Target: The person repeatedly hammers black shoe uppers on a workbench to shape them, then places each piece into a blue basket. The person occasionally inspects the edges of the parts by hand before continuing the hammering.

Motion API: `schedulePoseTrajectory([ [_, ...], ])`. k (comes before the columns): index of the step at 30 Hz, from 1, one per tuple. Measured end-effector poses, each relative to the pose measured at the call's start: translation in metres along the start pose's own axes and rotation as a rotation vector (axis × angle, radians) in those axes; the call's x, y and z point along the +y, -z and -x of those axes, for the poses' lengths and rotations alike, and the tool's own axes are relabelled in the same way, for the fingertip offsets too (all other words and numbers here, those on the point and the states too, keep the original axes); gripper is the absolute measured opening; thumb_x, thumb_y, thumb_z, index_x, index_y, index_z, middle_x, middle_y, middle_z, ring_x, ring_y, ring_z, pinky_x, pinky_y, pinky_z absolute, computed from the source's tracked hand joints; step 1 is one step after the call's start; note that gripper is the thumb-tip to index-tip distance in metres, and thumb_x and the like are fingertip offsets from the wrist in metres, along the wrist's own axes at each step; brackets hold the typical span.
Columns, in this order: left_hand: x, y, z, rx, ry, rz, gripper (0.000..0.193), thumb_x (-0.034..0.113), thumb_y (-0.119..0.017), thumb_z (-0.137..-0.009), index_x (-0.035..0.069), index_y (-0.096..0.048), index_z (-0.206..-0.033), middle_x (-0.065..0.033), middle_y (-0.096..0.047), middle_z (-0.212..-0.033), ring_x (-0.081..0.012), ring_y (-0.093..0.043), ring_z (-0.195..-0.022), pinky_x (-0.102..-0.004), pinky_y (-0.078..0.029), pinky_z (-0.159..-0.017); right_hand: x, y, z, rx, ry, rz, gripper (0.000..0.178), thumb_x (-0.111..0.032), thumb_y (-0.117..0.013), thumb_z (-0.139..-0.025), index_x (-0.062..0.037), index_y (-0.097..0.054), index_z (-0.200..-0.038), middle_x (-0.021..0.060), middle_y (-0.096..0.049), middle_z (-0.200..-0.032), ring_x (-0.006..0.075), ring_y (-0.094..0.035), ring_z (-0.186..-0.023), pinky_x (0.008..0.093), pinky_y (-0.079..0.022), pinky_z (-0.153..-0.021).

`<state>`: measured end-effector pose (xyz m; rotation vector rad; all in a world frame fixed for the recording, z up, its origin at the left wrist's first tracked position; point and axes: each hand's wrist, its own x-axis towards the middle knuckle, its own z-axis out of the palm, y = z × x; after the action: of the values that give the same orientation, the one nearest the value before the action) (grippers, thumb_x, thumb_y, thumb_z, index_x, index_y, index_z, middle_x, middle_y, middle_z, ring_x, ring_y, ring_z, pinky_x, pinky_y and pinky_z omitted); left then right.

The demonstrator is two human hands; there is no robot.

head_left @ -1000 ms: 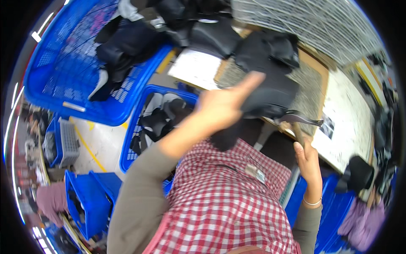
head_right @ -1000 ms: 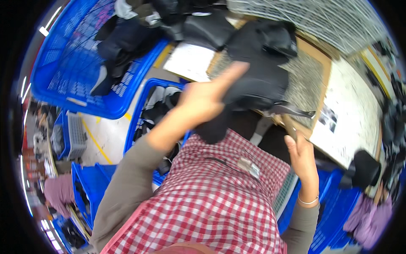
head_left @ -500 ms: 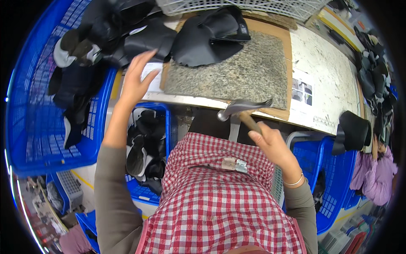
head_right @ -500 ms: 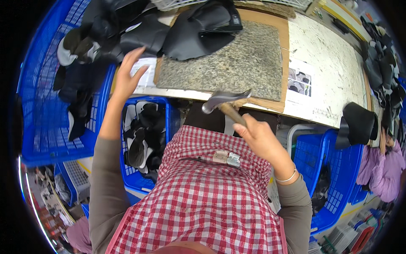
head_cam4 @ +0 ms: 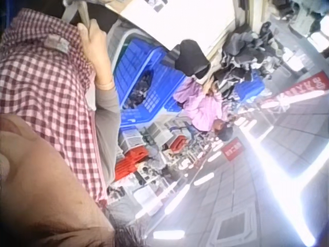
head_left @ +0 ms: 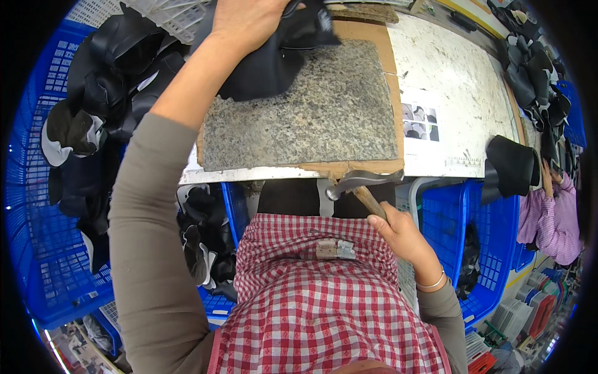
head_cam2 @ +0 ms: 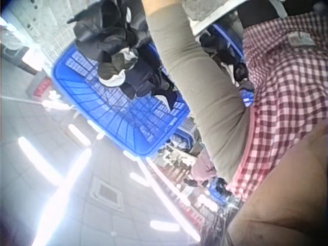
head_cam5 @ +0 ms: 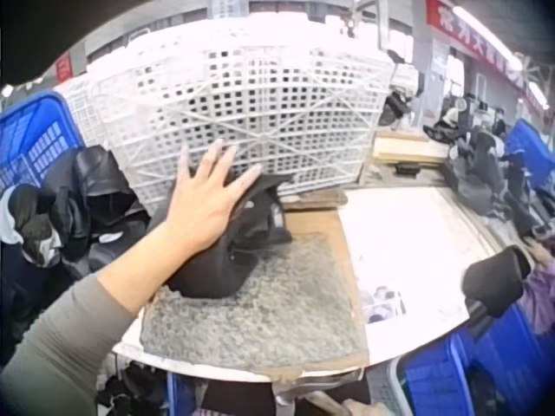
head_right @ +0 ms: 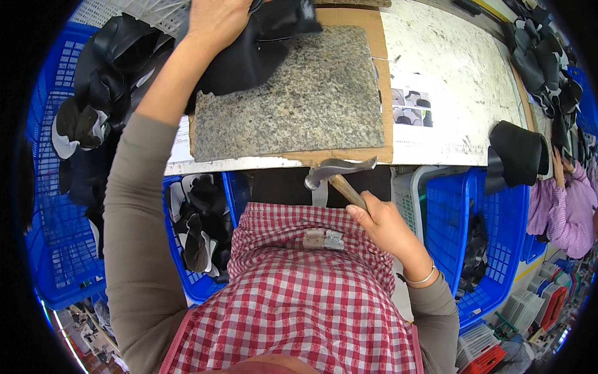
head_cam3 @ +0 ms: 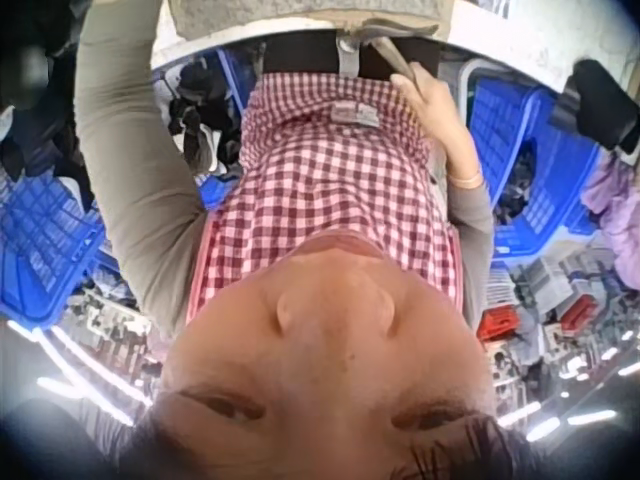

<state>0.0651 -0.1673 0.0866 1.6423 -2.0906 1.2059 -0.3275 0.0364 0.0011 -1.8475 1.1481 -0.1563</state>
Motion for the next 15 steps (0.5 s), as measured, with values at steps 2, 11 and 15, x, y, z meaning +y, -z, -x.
schedulePoseTrajectory([
  [2,0.013,0.043,-0.001,0.235,-0.141,-0.132,0.054,0.034,-0.061,-0.096,0.021,-0.054,-0.148,-0.0163,-0.050,-0.151,-0.0353,-0.041,-0.144,-0.0645,-0.027,-0.115,0.002,0.001,0.001,0.001,0.011,-0.056,0.040,-0.037,-0.061,-0.105,0.0027,-0.056,-0.100,0.0264,-0.058,-0.069,0.0467,-0.060,-0.062,0.0470,-0.047,-0.057],
  [11,0.117,0.080,0.080,-0.678,0.083,0.637,0.068,0.022,-0.058,-0.100,0.022,-0.030,-0.162,-0.0222,-0.065,-0.129,-0.0435,-0.068,-0.106,-0.0518,-0.054,-0.086,0.010,-0.003,0.011,0.159,-0.015,-0.003,0.037,-0.037,-0.061,-0.105,-0.0003,-0.055,-0.100,0.0269,-0.062,-0.072,0.0504,-0.064,-0.072,0.0514,-0.048,-0.059],
  [15,0.120,0.066,0.100,-0.538,0.298,0.999,0.059,0.034,-0.053,-0.108,0.028,-0.027,-0.161,-0.0296,-0.069,-0.119,-0.0504,-0.065,-0.110,-0.0531,-0.053,-0.092,0.017,0.029,0.000,0.430,0.090,0.217,0.032,-0.032,-0.059,-0.106,-0.0010,-0.056,-0.098,0.0265,-0.063,-0.072,0.0504,-0.065,-0.074,0.0535,-0.049,-0.060],
])
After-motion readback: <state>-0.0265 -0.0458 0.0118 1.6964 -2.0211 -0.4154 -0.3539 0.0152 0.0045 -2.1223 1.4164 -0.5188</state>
